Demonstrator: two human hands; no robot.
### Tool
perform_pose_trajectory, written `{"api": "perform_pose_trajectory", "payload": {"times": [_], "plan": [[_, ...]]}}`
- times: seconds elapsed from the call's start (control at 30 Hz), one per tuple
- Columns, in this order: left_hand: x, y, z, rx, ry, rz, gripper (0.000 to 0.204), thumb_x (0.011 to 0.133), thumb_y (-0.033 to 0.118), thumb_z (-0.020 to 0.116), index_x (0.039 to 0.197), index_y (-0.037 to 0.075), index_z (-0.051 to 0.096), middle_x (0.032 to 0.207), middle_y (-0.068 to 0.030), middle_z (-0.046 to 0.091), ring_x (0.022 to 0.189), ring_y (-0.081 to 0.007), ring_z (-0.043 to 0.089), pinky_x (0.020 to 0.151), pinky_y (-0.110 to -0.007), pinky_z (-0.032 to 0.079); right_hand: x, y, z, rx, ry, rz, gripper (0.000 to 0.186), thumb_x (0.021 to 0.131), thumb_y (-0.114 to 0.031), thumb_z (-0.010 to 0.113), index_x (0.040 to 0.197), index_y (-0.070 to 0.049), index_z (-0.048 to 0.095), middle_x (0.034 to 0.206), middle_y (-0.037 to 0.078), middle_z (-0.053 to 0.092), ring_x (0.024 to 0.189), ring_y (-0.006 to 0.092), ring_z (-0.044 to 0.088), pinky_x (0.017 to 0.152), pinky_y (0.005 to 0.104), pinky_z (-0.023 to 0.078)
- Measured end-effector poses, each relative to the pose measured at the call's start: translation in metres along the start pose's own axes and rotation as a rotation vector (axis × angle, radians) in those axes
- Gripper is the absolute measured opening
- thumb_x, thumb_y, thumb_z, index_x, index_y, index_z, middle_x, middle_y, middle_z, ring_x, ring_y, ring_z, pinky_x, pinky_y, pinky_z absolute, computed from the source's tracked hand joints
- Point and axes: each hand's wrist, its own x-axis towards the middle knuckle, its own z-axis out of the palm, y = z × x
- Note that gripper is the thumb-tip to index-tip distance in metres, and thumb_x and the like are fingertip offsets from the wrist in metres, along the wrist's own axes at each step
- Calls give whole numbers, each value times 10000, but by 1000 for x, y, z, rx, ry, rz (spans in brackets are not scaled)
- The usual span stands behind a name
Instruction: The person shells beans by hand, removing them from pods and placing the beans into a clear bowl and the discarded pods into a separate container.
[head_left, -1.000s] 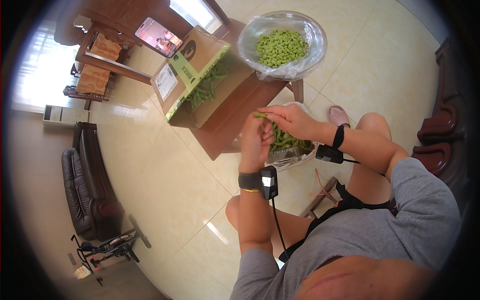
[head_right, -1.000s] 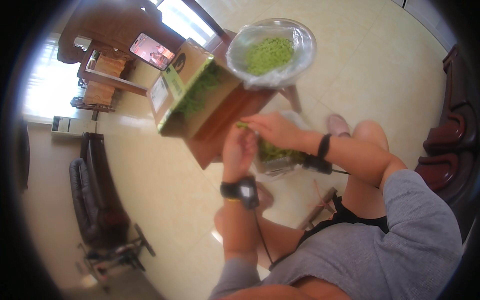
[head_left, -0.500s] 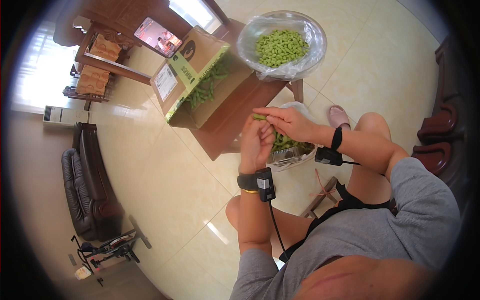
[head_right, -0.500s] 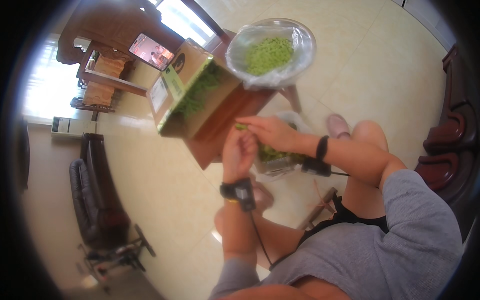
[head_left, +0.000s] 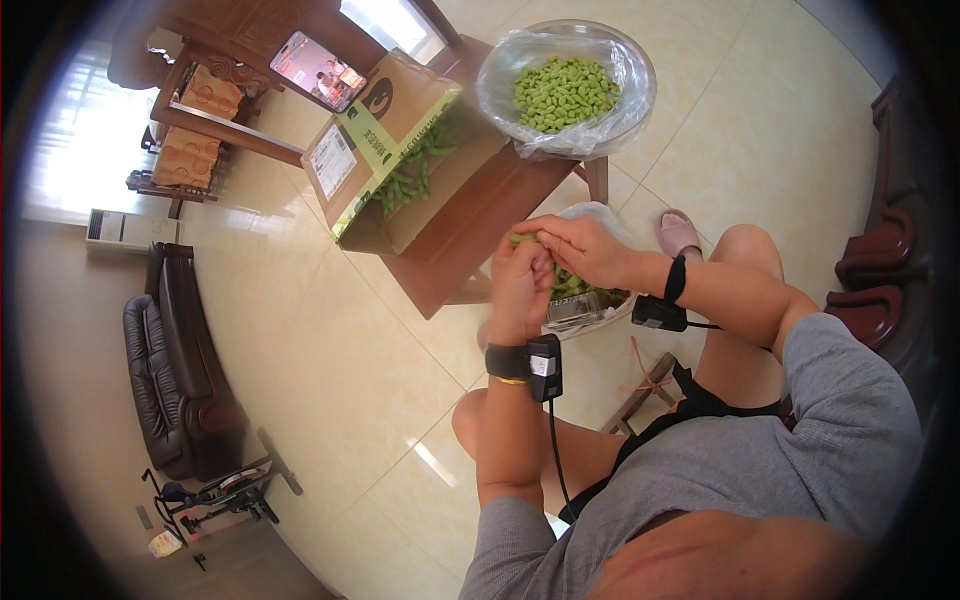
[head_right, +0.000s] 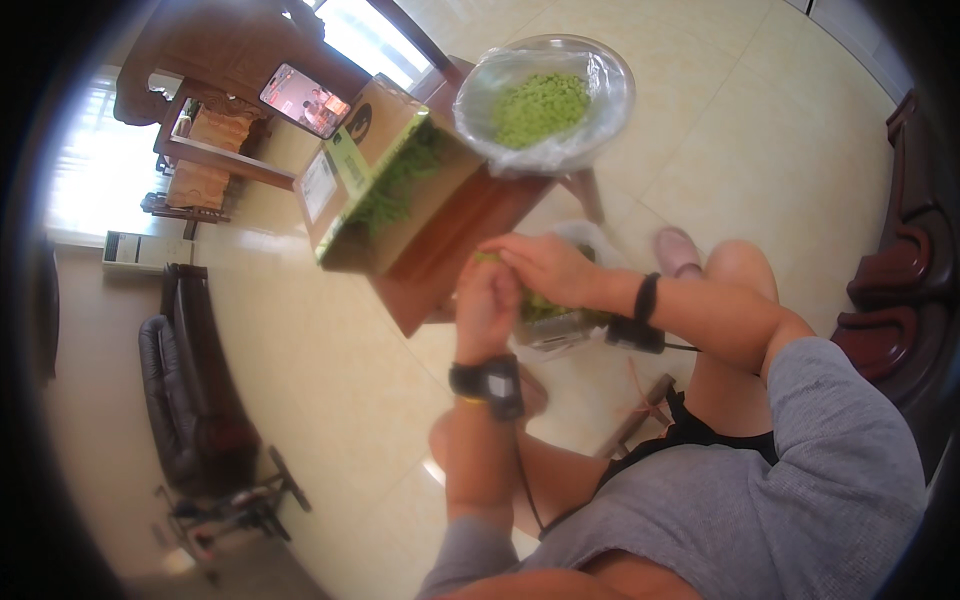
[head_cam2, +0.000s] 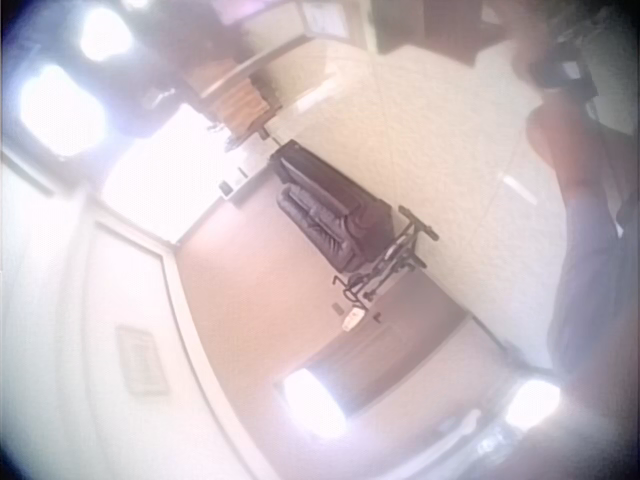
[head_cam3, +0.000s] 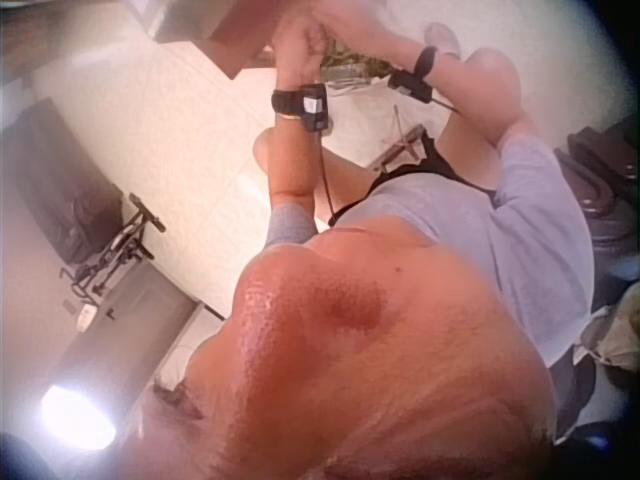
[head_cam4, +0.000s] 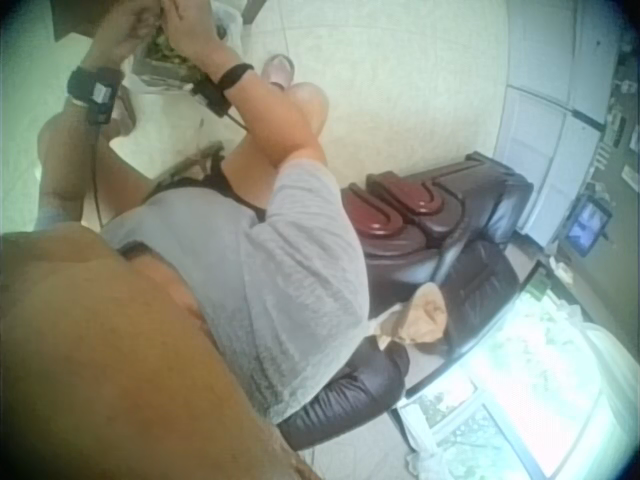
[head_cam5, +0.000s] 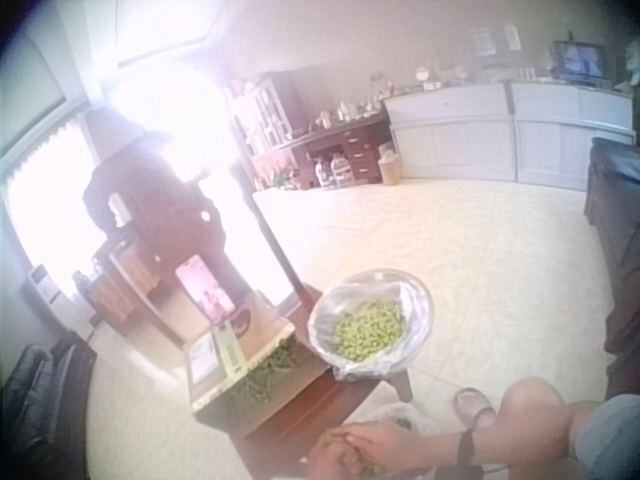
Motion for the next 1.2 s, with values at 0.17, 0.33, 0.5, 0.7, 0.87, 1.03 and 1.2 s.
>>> {"api": "perform_pose_trajectory", "payload": {"times": [0.17,0.33,0.5,0.7,0.87,1.03,1.2], "plan": [[3,-8,-1,-73,6,31,101,825,-22,517,859,70,495,598,32,410,469,-34,338,391,-177,214,5,15,6,121,160,-9,212,974,-180,422,1056,-31,549,608,-29,463,538,52,413,490,209,349],[3,-10,4,-16,13,50,98,838,5,574,843,92,528,643,51,474,521,-23,436,436,-139,345,11,14,-3,199,298,151,224,948,-225,501,834,-33,514,598,-29,472,533,40,426,474,203,339],[6,-13,-3,-35,2,5,90,846,33,592,850,101,532,694,41,487,536,-22,413,431,-160,305,11,12,-6,240,305,252,223,902,-221,588,789,-46,505,607,-32,501,528,28,426,451,198,320],[8,-7,-4,119,2,-32,77,900,179,558,869,109,544,666,64,453,549,-16,387,436,-160,267,13,13,-10,114,256,128,226,887,-190,598,743,-38,512,605,-25,522,523,20,421,448,202,311],[10,-11,-1,498,9,77,135,920,212,518,867,98,567,679,62,455,563,-19,371,461,-171,265,14,24,-16,-22,311,80,233,883,-183,593,750,-5,520,597,-12,516,539,45,445,477,224,357],[11,-13,-5,781,1,180,267,952,237,464,849,12,565,693,21,457,614,-64,368,566,-224,322,13,22,-14,-169,313,57,248,878,-190,599,754,10,522,608,8,535,568,60,471,513,237,394],[12,-12,-9,796,-150,186,285,965,289,393,928,57,556,748,27,490,618,-76,411,521,-227,325,11,21,-12,0,308,100,262,876,-194,611,728,4,523,616,20,571,550,50,490,478,224,376]]}}
